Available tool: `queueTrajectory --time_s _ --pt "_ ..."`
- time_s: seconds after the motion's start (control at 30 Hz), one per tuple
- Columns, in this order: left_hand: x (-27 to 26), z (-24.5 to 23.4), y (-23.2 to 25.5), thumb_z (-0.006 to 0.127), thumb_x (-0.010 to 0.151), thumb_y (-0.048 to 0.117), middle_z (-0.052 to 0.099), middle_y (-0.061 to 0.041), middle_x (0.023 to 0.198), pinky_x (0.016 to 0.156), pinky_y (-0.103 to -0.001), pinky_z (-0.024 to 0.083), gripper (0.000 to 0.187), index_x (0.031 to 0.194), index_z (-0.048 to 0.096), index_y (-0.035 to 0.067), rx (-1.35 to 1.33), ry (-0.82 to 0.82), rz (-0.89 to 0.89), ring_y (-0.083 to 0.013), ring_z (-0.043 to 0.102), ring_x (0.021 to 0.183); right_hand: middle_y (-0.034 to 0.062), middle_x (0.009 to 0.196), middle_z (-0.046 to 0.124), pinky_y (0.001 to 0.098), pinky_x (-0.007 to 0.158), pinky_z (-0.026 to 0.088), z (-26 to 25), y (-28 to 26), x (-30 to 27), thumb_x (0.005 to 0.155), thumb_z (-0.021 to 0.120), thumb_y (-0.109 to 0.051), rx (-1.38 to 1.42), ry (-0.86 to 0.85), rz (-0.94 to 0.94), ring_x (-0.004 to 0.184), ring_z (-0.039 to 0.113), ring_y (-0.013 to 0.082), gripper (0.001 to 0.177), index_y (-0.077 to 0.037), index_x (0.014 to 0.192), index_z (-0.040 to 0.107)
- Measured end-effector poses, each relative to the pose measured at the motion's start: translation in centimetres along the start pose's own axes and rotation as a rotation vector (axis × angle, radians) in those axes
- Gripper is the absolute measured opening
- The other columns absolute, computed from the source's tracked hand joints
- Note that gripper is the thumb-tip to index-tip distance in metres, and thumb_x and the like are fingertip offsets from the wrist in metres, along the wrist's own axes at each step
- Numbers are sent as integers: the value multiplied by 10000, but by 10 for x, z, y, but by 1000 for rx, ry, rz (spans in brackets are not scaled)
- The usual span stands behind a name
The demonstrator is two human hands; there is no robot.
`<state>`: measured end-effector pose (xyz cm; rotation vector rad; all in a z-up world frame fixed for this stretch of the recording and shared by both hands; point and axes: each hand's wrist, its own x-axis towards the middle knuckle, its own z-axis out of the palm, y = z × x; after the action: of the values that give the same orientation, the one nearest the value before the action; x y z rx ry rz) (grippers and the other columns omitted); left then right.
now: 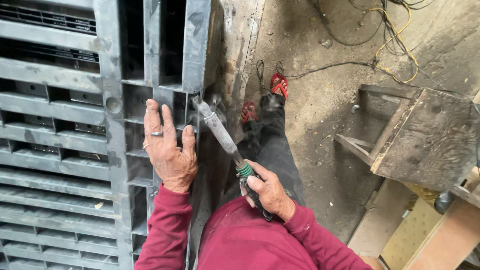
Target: The person uses a soldering iron to melt and smooth the edges of a gray plastic crate. They hold the crate steady with one hand while applying the heated tool to various seams and corners to fuse the plastic.
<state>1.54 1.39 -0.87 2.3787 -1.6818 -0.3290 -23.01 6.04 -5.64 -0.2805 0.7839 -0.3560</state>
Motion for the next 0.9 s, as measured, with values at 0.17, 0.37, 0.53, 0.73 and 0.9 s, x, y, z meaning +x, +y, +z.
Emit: queueTrajectory --time_s 0.17,0.37,0.53,0.73,0.9 --pt "-1 1 0 643 1072 255 344 -210 1683 1239 -505 324 587 1550 479 -42 -15 1 1 -402 375 1561 92 822 612 265 515 474 4 12 5 994 552 -278 75 -10 2 563 562 128 565 -22 1491 473" --pt "-1 1 0 640 1077 255 351 -216 1682 1241 -501 332 576 1549 480 -33 -17 8 6 -417 383 1554 103 860 607 274 533 486 5 25 11 997 565 -302 102 -14 -32 592 567 136 572 -17 1483 471" --pt "0 2 2 641 1078 254 349 -218 1681 1246 -508 334 575 1552 479 -30 -13 11 5 -418 385 1556 112 841 607 273 505 473 5 23 12 985 567 -337 155 -25 17 557 563 149 605 -33 1496 455" --pt "2 2 2 642 1080 265 351 -223 1679 1258 -503 338 576 1542 489 -42 -23 13 6 -422 383 1555 139 807 602 284 457 450 4 21 11 982 557 -369 318 -96 112 490 539 170 606 -20 1467 455" --pt "1 2 3 644 1077 265 358 -227 1674 1254 -499 338 579 1533 496 -58 -21 10 -1 -425 386 1553 148 754 596 296 444 453 5 15 9 989 517 -387 345 -151 134 460 544 182 590 13 1422 479"
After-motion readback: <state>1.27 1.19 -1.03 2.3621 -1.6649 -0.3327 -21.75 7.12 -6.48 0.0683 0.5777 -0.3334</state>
